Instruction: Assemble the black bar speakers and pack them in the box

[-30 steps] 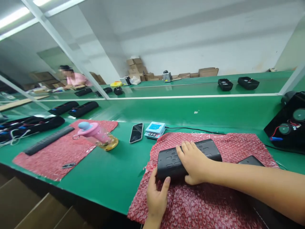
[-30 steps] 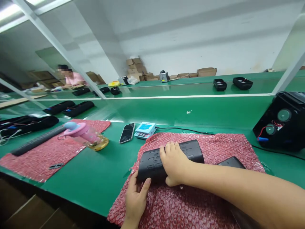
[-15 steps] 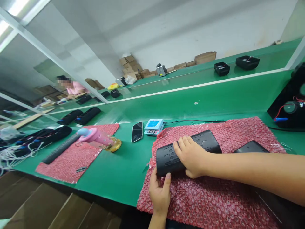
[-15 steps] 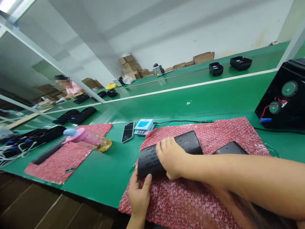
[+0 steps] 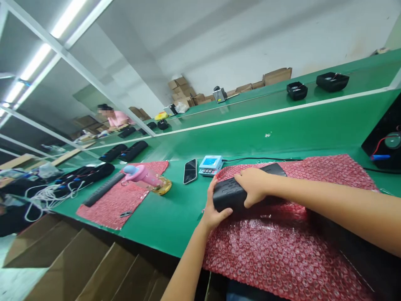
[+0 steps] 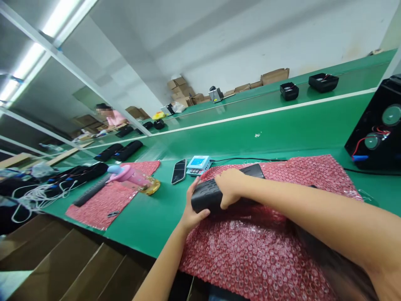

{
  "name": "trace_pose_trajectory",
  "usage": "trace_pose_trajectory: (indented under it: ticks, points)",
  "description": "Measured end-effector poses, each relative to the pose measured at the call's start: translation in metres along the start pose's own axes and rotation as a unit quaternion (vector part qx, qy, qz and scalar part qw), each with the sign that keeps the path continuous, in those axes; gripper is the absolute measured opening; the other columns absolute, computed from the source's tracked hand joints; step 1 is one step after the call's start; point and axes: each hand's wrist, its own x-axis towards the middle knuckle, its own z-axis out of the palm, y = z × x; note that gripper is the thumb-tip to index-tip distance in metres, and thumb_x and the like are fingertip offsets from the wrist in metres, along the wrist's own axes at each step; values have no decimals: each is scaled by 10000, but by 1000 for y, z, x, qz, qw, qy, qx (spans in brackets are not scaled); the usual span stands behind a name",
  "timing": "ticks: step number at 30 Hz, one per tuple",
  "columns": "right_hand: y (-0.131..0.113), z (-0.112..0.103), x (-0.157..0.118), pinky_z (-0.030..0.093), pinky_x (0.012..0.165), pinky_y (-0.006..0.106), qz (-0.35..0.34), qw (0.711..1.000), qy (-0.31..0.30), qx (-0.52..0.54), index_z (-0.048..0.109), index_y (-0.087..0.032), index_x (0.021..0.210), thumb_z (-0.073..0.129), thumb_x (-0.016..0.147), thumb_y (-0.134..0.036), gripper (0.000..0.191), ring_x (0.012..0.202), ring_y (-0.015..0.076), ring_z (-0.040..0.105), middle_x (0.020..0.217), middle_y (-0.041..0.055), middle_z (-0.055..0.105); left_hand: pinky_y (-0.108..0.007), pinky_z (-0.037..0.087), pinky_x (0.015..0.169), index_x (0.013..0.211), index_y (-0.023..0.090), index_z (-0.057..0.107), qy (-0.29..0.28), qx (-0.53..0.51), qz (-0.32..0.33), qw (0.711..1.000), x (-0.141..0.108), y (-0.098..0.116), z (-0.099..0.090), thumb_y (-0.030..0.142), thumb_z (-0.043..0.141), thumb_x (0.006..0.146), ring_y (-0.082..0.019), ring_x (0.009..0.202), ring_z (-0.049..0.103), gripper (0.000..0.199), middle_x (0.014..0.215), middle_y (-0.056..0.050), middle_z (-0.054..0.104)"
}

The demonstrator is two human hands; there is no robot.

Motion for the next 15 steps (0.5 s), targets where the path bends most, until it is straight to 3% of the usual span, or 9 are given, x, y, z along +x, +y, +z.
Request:
trace_pose_trajectory:
  ticks: [2, 4, 6, 8, 10, 15]
  points:
    - [12, -9, 15, 492, 713, 358, 12, 998, -48, 32, 562, -103, 1163, 715, 597, -485, 700, 878, 290, 603, 1042, 144, 624, -520, 332, 1063, 1356, 201, 322, 14, 88, 93, 992, 14, 8, -6, 532, 639, 710, -338, 1333, 352, 793, 1449, -179, 337]
    - [25, -16, 31, 498, 701, 348, 22, 993, -93, 66, 575, -122, 1156, 732, 598, -500, 692, 871, 271, 609, 1039, 118, 628, -535, 299, 1076, 1293, 219, 417, -18, 191, 144, 971, 27, 23, -11, 434, 637, 739, -321, 1302, 394, 633, 1358, -143, 470]
    - [38, -19, 48, 506, 711, 344, 30, 985, -135, 99, 578, -133, 1143, 728, 650, -501, 633, 849, 230, 610, 1033, 95, 625, -572, 260, 1081, 1252, 218, 480, -97, 280, 139, 945, 40, 39, -12, 469, 676, 697, -333, 1232, 463, 640, 1271, -133, 553]
    - [49, -18, 62, 513, 725, 345, 34, 976, -172, 127, 577, -141, 1125, 685, 746, -488, 525, 833, 190, 604, 1029, 74, 618, -593, 255, 1073, 1286, 171, 462, -151, 331, 107, 925, 50, 52, -9, 539, 728, 607, -362, 1201, 479, 817, 1284, -173, 538]
    - [57, -16, 73, 515, 751, 355, 35, 969, -196, 149, 578, -141, 1105, 630, 824, -467, 433, 852, 177, 596, 1035, 65, 608, -567, 296, 1061, 1309, 123, 430, -174, 352, 80, 916, 59, 58, -1, 544, 759, 549, -374, 1208, 468, 929, 1306, -205, 512]
    - [64, -14, 83, 501, 792, 369, 24, 959, -214, 182, 597, -137, 1053, 573, 872, -473, 383, 881, 181, 585, 1030, 57, 604, -510, 342, 1053, 1336, 102, 380, -196, 375, 60, 904, 69, 56, 13, 487, 737, 571, -353, 1249, 443, 928, 1365, -201, 472]
